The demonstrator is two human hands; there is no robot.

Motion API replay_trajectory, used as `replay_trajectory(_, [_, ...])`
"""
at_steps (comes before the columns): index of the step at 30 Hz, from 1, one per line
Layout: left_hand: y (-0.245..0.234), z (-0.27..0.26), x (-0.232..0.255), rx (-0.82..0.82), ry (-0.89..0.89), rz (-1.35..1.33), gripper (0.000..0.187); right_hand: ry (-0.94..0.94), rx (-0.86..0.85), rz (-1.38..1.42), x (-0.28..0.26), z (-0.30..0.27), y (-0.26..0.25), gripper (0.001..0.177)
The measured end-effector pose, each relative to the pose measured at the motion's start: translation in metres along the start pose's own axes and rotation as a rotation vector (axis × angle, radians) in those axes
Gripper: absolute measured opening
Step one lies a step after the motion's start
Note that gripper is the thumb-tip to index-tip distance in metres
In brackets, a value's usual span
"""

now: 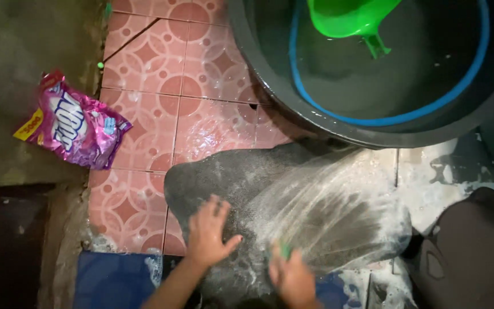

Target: The recorder is hand-washing two decorative floor mats using soap, a scrub brush, and a sponge in a bathroom-like setting.

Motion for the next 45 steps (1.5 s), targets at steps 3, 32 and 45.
replay_trajectory(3, [0.013,-0.004,-0.053,0.066,-0.083,0.151,0.088,-0.291,0.006,-0.023,-0.032,-0.004,-0.004,0.064])
replay_trajectory(32, [0.005,-0.003,-0.060,0.322,0.024,0.150,0.084,0.178,0.126,-0.173,0.032,0.276,-0.060,0.050])
replay_trajectory(45, [-0.016,0.006,-0.108,0.296,-0.124,0.132,0.095,-0.325,-0.218,-0.048,0.002,-0.001,-0.012,0.061])
Point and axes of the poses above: each hand's wrist, its own z-axis towards the middle knuckle, its own y-axis out of the palm, x = y × z, the point moved 10 cm from there along z, towards the middle knuckle, and after that the axes turned 12 degrees about x, right-handed, at the moved point
